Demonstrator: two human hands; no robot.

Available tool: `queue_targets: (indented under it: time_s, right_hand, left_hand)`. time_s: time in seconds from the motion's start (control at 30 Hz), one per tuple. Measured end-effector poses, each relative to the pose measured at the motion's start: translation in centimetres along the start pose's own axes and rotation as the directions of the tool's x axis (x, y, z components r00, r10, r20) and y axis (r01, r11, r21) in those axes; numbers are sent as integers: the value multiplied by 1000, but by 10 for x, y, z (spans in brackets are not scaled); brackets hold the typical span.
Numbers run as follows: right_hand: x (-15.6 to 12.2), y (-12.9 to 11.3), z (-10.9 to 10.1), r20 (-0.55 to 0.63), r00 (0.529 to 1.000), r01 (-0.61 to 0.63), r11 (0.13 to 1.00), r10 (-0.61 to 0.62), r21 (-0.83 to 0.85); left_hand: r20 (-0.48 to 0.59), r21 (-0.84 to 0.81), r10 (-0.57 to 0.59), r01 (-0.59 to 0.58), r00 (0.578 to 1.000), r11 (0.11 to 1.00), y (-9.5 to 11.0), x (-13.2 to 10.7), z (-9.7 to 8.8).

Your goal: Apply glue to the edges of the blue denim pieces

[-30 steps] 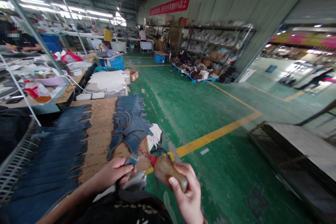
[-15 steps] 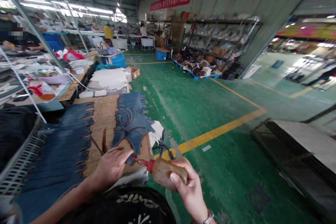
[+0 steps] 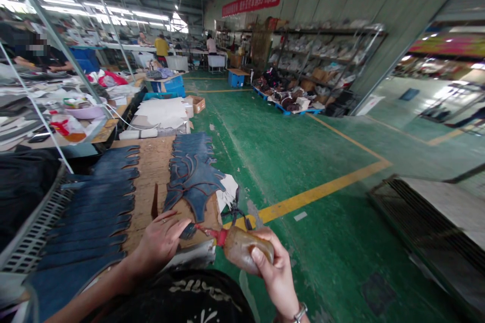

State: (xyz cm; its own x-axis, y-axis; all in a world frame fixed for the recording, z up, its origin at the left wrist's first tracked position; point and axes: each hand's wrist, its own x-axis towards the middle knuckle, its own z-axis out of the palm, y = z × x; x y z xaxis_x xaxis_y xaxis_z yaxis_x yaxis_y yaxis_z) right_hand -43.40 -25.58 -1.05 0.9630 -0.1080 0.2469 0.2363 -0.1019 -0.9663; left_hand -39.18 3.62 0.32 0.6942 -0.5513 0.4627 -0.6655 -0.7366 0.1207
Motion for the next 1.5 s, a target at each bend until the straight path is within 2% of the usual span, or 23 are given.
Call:
queue_targets:
  time_s: [0.13,0.3,0.4,0.5,0.67,0.93,1.03,1.1,1.17,1.23,1.3,1.37,1.43,1.5]
  right_hand:
    - [1,-1,3,48,999,-2,999,4,-33]
    - [2,10,3,-98,994,-43,999,40,-22]
    - [-3,13,2,-47,998,-50,998,52,41]
    - [-6,12,3,24,999,-28,999,28,21]
    - [-5,19,0,-84,995,-53,998,57,46]
    - [-12,8,-9,-13,999,-41,997,42,63]
    - [-16,10,-11,63,996,-76,991,69,114]
    - [-16,15,-13,80,990,-128,969,113,213]
    - [-16,21,-14,68,978,-210,897,199,389]
    - [-16,26,-16,38,944,-289,769,327,570]
    - [-18,30,-16,25,877,-362,627,479,690]
    - [-22,33,-17,56,803,-426,505,594,751]
    - [-28,37,-17,117,772,-458,420,624,783]
    - [-31,41,-16,159,793,-447,384,588,808]
  left_hand:
    - [-17,-23,-8,7,1000,1000,1,-1,4]
    - [-46,-22,-28,27,999,999,-1,-3,10]
    - [-57,36,0,2,998,999,1,-1,10]
    - [-72,110,42,-34,997,993,3,3,8]
    - [-76,160,78,-65,994,985,9,10,8]
    - [-110,137,45,-30,993,990,22,19,11]
    - [-144,91,-23,37,989,995,17,27,11]
    - [-179,-13,-177,177,968,984,10,37,10]
    - [-180,-200,-402,367,898,909,2,53,7]
    - [-149,-420,-603,502,784,756,-5,72,4]
    - [-117,-632,-739,525,663,571,-8,92,2]
    - [-69,-814,-821,443,567,375,-5,111,-1]
    - [19,-934,-849,313,527,174,4,127,-3]
    - [131,-977,-823,214,553,-12,18,139,-7]
